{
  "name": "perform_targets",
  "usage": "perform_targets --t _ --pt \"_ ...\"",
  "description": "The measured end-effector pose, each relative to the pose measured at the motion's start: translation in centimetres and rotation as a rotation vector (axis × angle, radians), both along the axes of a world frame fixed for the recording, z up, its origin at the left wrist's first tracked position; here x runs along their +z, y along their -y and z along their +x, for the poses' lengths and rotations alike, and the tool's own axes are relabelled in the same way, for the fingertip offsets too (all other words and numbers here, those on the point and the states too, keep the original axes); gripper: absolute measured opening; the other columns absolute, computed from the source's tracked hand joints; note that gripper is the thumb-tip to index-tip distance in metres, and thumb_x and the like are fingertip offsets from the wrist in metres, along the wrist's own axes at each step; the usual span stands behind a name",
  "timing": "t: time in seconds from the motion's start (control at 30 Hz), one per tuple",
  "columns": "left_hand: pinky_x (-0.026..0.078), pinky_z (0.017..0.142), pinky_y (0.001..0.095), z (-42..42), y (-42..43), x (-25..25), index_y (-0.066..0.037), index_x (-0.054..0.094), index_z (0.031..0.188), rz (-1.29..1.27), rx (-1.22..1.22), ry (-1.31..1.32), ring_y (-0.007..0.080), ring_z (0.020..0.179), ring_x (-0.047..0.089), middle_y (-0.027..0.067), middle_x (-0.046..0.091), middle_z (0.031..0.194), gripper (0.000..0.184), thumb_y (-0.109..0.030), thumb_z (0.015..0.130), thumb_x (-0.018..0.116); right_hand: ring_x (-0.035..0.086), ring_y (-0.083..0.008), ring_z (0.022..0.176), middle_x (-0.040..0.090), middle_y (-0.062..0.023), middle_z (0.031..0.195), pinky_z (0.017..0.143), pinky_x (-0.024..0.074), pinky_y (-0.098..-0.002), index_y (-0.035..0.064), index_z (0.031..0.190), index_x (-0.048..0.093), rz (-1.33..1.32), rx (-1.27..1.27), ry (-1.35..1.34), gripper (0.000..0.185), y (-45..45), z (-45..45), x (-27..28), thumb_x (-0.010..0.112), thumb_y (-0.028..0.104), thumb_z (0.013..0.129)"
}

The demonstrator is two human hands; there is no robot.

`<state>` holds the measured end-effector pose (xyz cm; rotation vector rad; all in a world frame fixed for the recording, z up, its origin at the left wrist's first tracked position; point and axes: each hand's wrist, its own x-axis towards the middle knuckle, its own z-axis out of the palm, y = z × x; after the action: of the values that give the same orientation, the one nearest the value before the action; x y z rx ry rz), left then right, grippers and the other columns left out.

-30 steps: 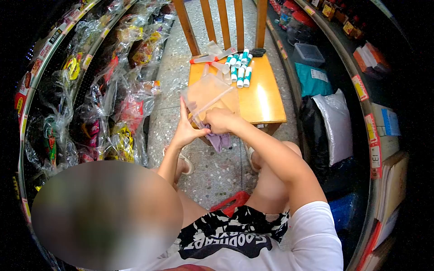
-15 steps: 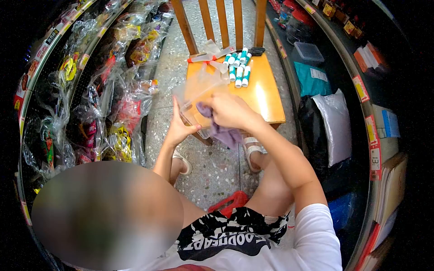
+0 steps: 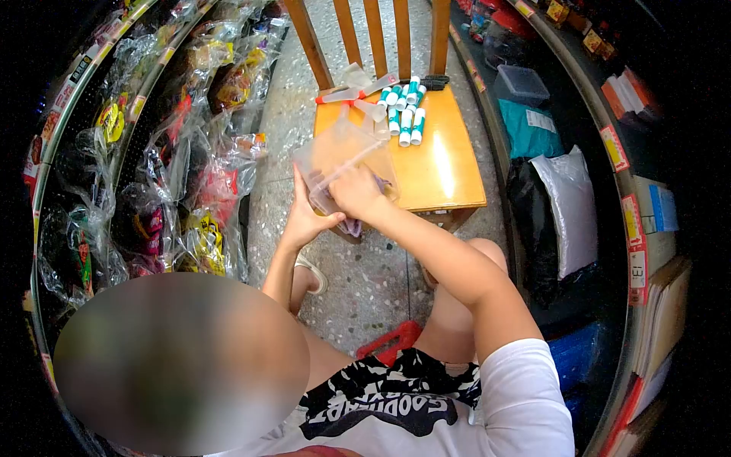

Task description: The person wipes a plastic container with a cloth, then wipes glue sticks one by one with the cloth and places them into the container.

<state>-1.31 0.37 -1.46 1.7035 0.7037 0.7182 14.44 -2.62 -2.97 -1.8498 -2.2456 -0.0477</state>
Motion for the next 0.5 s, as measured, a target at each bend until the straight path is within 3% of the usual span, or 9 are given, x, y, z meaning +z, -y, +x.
perform_targets --t 0.07,0.23,0.37,0.5 --pt "0.029 0.112 0.0388 0.1 0.1 -0.3 -0.006 -0.017 0.149 0.032 -0.005 0.071 0.03 0.139 0.031 0.0218 0.026 0.151 0.143 -0.017 0.058 0.091 0.059 -0.0323 0.097 0.061 -0.0138 0.103 0.079 0.0505 -0.042 0.0068 0.099 0.066 -0.071 0.005 -0.095 0.027 -0.6 0.3 0.3 0.063 0.015 0.073" --pt "0.03 0.113 0.0419 0.1 0.2 -0.5 -0.003 -0.019 0.148 0.037 -0.013 0.046 0.0316 0.14 0.029 0.023 0.022 0.152 0.141 -0.009 0.057 0.089 0.064 -0.0326 0.095 0.067 -0.0169 0.098 0.077 0.0512 -0.0437 0.006 0.094 0.069 -0.458 0.037 -0.256 0.024 0.4 1.3 3.4 0.065 0.013 0.071" --pt "0.031 0.112 0.0422 0.0 -0.1 -1.0 -0.005 -0.018 0.149 0.083 -0.004 0.012 0.0325 0.138 0.031 0.0238 0.024 0.151 0.142 -0.01 0.056 0.09 0.066 -0.0326 0.091 0.07 -0.0151 0.092 0.077 0.052 -0.0439 0.0123 0.09 0.075 -0.504 0.107 -0.257 0.021 2.1 1.8 3.2 0.063 0.022 0.076" --pt "0.028 0.113 0.0387 0.2 -0.2 -0.6 -0.004 -0.015 0.15 0.058 0.014 0.044 0.0304 0.14 0.028 0.0218 0.021 0.153 0.14 -0.011 0.057 0.089 0.066 -0.0334 0.092 0.071 -0.0142 0.096 0.079 0.0513 -0.0421 0.0145 0.097 0.075 -0.692 0.099 -0.163 0.025 4.2 1.7 5.0 0.062 0.018 0.076"
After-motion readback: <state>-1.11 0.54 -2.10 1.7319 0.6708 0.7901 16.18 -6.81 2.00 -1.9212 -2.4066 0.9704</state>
